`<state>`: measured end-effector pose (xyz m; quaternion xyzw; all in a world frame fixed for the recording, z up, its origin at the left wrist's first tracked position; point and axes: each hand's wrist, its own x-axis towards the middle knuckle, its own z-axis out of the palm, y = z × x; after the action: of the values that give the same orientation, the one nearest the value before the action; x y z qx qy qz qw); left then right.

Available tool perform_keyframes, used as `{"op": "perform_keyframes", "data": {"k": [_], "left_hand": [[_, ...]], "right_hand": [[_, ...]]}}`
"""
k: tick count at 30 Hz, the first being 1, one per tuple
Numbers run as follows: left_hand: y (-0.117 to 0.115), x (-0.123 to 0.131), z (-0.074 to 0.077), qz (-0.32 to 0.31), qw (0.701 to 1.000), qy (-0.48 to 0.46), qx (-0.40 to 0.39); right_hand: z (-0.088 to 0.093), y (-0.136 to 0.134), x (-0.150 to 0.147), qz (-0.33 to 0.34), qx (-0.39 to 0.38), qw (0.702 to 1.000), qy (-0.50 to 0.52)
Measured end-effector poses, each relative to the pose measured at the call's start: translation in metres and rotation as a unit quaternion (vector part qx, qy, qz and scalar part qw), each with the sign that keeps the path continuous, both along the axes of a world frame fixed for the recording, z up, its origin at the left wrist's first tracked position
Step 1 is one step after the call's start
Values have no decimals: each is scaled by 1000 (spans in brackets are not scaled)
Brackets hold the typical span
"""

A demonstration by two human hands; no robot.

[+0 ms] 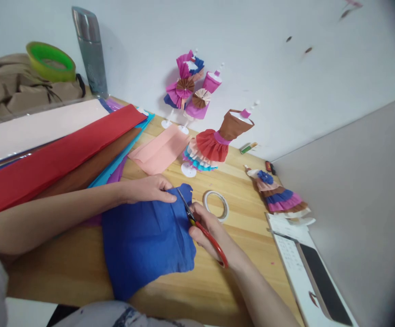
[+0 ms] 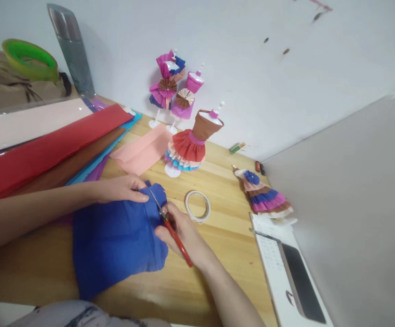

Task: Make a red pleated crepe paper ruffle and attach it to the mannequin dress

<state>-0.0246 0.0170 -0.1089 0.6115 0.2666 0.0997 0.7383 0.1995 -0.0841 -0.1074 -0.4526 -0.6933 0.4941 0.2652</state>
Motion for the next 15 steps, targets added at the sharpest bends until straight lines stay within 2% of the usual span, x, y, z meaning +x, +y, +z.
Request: {"op": "perform_keyframes", "data": {"k": [7, 11, 15], "left_hand": [[0, 0, 1, 0, 1000, -11, -8], [0, -1, 1, -5, 1000, 15, 8], [-1, 0, 2, -5, 1000, 22, 14]], "right_hand": [[-5, -2, -3, -41, -17, 999, 24], [1, -5, -5, -31, -60, 997, 32], [4, -6, -6, -24, -64, 997, 43]]}}
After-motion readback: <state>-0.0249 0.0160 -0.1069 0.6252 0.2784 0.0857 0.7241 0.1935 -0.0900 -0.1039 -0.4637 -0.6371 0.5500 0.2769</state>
